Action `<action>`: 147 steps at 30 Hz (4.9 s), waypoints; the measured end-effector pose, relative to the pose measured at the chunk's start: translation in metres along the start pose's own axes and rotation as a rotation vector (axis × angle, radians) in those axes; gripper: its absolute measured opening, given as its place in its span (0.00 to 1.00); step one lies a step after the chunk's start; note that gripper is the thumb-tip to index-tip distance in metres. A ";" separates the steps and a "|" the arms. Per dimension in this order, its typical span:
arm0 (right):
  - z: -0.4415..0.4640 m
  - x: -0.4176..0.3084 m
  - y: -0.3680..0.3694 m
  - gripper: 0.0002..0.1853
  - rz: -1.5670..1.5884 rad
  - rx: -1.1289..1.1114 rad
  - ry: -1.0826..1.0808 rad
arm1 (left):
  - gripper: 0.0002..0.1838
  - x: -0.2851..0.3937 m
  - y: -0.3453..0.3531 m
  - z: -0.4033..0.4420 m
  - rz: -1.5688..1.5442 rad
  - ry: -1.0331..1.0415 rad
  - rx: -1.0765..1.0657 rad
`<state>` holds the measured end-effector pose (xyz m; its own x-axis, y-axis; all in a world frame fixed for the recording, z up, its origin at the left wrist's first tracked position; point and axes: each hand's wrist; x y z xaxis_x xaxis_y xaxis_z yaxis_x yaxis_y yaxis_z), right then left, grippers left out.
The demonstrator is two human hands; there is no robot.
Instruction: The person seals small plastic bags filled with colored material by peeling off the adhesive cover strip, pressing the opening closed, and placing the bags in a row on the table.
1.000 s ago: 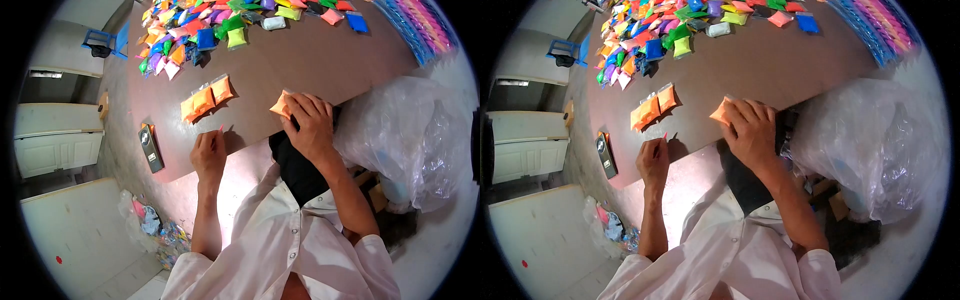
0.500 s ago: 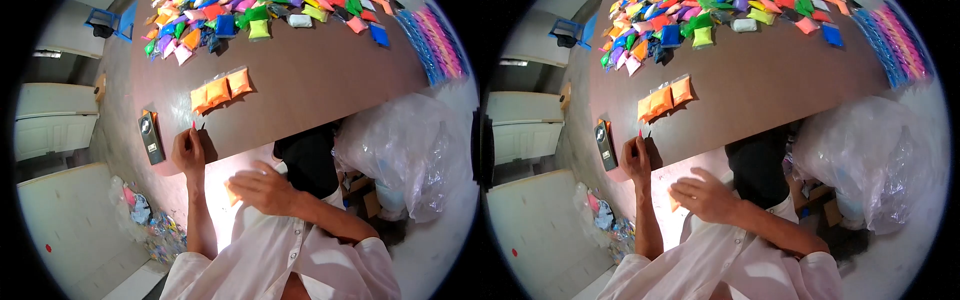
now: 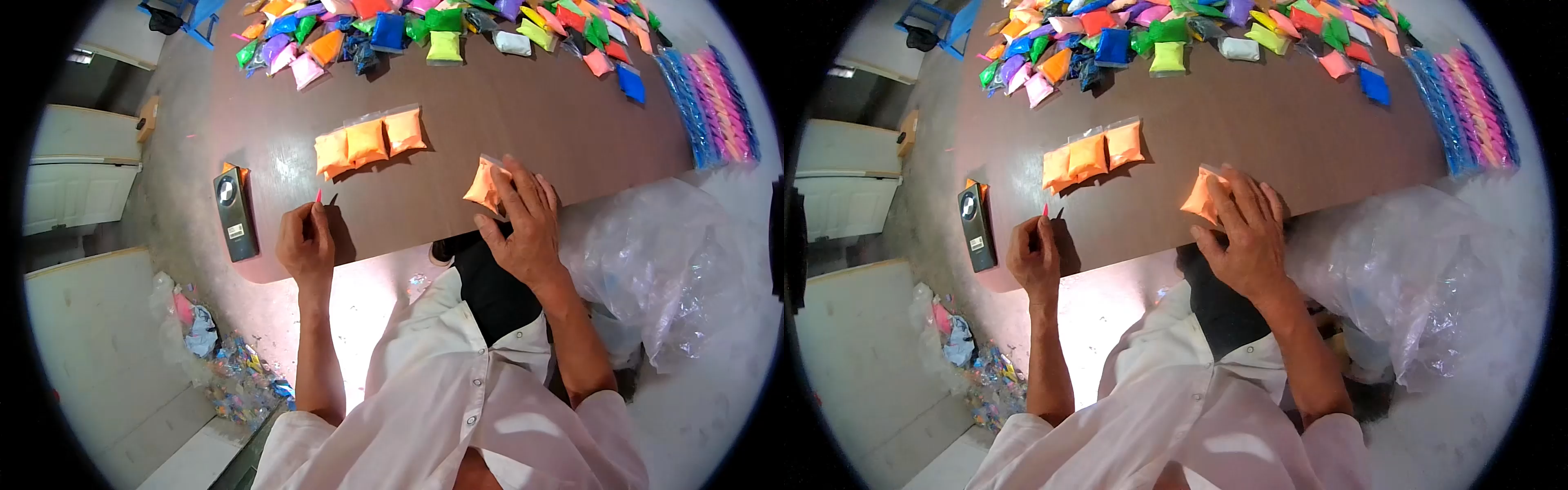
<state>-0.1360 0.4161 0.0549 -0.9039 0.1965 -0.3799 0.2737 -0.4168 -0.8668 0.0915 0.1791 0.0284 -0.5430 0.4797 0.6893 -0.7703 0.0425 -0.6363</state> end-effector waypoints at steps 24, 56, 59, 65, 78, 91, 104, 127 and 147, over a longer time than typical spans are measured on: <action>0.001 0.000 -0.002 0.35 0.202 0.109 -0.030 | 0.06 -0.001 -0.001 0.001 0.018 0.013 -0.014; 0.121 -0.010 0.035 0.16 0.104 0.252 -0.340 | 0.03 0.001 -0.005 0.003 -0.009 -0.019 -0.025; 0.128 -0.007 0.047 0.16 0.131 0.228 -0.355 | 0.03 0.001 -0.004 0.004 -0.009 -0.003 -0.020; 0.131 -0.007 0.050 0.16 0.198 0.186 -0.335 | 0.03 0.002 -0.005 0.004 0.007 -0.021 -0.027; 0.131 0.001 0.058 0.17 0.317 0.214 -0.335 | 0.03 0.001 -0.004 0.003 -0.013 -0.035 -0.029; 0.069 0.028 0.023 0.17 0.201 0.405 -0.066 | 0.04 0.006 -0.002 0.002 0.028 -0.016 -0.016; 0.038 0.046 0.012 0.10 0.076 0.442 0.047 | 0.03 -0.018 0.009 -0.003 0.164 0.093 0.084; 0.131 0.388 -0.156 0.19 -0.366 0.312 0.429 | 0.07 -0.011 0.009 -0.002 0.225 0.036 0.037; 0.180 0.459 -0.141 0.15 -0.621 0.203 0.339 | 0.08 0.025 0.011 0.004 0.339 -0.127 0.008</action>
<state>-0.6483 0.4054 0.0612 -0.7127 0.6994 0.0539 -0.3512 -0.2893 -0.8905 0.0684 0.1882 0.0404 -0.8050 0.3526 0.4771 -0.5414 -0.1080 -0.8338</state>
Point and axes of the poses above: each hand's wrist, its own z-axis towards the middle knuckle, its own y-axis out of the palm, x = y × z, and after that the axes turned 11 degrees about -y, right-handed
